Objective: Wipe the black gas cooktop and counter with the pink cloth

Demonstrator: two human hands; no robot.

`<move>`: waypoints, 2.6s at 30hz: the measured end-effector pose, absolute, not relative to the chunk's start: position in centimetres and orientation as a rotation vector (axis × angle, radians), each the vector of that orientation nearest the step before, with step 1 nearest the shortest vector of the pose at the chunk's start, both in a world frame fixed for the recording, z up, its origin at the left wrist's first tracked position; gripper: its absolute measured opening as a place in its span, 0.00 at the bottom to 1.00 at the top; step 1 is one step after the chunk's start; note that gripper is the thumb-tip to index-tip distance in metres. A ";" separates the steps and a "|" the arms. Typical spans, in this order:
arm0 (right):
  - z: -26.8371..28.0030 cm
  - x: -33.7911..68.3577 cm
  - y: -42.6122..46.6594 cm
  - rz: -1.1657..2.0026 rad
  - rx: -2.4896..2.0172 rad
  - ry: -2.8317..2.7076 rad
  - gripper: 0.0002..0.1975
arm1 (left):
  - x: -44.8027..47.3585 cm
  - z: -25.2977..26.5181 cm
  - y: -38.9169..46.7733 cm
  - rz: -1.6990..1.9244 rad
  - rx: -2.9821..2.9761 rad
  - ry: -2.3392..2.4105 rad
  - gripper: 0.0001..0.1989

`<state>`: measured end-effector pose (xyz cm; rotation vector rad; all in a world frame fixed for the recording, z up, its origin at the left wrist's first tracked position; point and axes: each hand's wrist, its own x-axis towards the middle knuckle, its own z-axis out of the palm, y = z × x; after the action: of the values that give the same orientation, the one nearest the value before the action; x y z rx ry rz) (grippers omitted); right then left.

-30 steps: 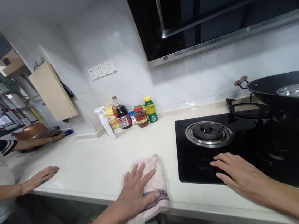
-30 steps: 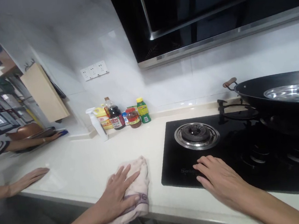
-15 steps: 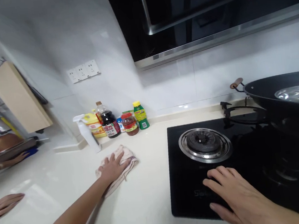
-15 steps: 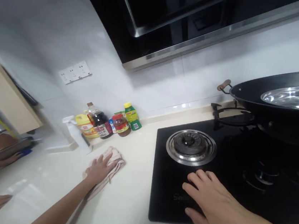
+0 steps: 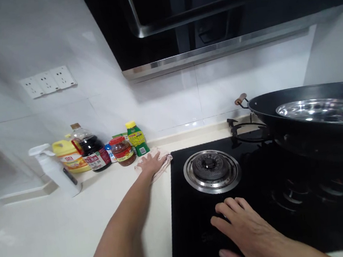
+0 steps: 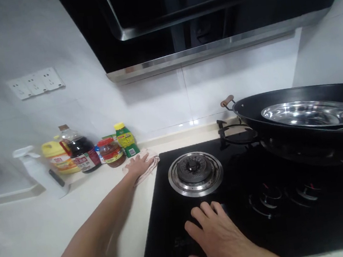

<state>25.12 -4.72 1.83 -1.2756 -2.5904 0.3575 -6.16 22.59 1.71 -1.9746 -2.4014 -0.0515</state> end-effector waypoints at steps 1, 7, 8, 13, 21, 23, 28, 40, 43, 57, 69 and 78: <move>2.0 25.1 -4.8 0.393 -1.292 -2.584 0.25 | -5.6 1.7 22.7 -0.049 -1.993 -2.389 0.43; 1.7 25.2 -5.2 0.388 -1.270 -2.567 0.22 | -4.5 1.7 18.4 -0.012 -2.122 -2.266 0.39; 1.3 25.3 -5.2 0.363 -1.246 -2.549 0.21 | -4.7 1.7 16.9 -0.002 -2.142 -2.239 0.39; -1.5 26.0 -5.0 0.192 -1.102 -2.453 0.20 | -5.7 1.3 6.7 0.041 -2.253 -2.092 0.34; -4.0 26.3 -4.7 -0.028 -1.005 -2.420 0.20 | -9.6 0.6 -11.0 -0.008 -2.479 -1.853 0.33; -4.5 26.3 -4.5 -0.065 -0.995 -2.424 0.20 | -11.3 0.5 -12.8 0.004 -2.483 -1.897 0.34; -5.1 26.1 -4.4 -0.101 -1.015 -2.421 0.21 | -15.0 0.8 -10.0 0.020 -2.133 -2.223 0.35; -1.1 25.8 -5.1 0.259 -1.155 -2.533 0.21 | -13.2 2.9 9.1 0.002 -1.761 -2.494 0.41; -0.9 25.8 -5.0 0.261 -1.145 -2.520 0.20 | -9.0 2.2 11.1 -0.028 -1.899 -2.415 0.41; -2.6 26.2 -4.9 0.109 -1.016 -2.428 0.19 | -4.1 1.0 -4.7 -0.200 -2.391 -1.932 0.25; -1.1 26.0 -5.1 0.284 -0.979 -2.380 0.07 | -1.1 1.2 -6.1 -0.133 -2.628 -1.943 0.31; -1.0 25.4 -5.5 0.199 -0.990 -2.371 0.02 | 1.5 1.7 9.8 -0.121 -2.271 -2.219 0.32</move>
<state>25.36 -5.47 -1.02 -0.9904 -2.3714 0.1986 1.52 9.82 1.72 -2.2714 -2.2189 -0.1211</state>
